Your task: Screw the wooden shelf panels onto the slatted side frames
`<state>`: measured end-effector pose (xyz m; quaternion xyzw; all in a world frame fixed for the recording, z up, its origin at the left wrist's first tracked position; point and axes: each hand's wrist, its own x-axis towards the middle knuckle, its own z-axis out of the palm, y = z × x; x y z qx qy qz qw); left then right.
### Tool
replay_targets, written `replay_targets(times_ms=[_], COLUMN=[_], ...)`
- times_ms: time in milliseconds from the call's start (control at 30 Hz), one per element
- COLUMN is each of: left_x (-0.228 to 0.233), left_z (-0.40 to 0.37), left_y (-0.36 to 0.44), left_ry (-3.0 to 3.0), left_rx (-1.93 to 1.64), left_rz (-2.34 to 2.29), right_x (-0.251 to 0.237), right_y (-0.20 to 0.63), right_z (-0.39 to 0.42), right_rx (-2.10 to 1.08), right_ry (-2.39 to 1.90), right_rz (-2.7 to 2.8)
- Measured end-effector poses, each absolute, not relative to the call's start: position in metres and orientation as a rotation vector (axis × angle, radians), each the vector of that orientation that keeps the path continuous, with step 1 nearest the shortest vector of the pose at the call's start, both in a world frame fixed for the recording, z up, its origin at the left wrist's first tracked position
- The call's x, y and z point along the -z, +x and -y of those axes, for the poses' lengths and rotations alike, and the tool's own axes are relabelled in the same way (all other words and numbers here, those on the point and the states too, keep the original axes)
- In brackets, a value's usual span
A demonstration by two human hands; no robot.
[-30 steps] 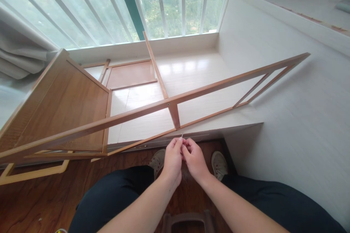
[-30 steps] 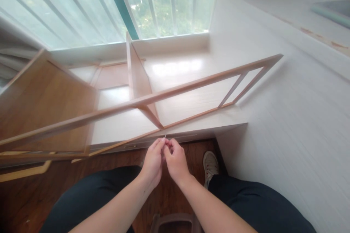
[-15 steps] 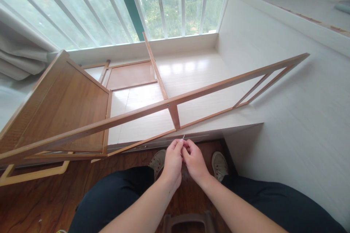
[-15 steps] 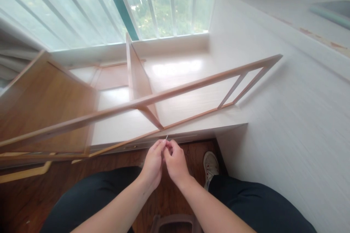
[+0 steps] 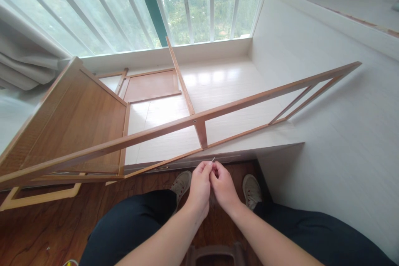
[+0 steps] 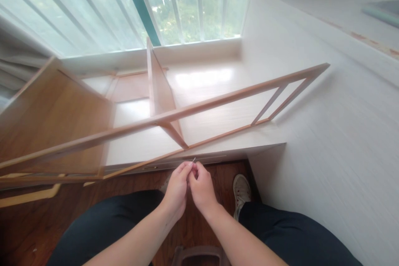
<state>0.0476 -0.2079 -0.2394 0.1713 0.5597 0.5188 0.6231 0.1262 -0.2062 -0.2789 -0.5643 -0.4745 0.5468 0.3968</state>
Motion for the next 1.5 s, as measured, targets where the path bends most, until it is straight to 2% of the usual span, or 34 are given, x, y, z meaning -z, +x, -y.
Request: replay_targets(times_ms=[967, 1500], left_x=[0.243, 0.220], left_z=[0.209, 0.195], left_y=[0.047, 0.054], left_ry=[0.451, 0.270], left_rx=[-1.199, -1.251], left_rz=[-1.296, -1.065], right_x=[0.278, 0.245], right_y=[0.123, 0.139], right_z=[0.207, 0.201], right_rx=[-1.394, -1.161], right_ry=[-1.443, -1.418], right_rz=[1.185, 1.302])
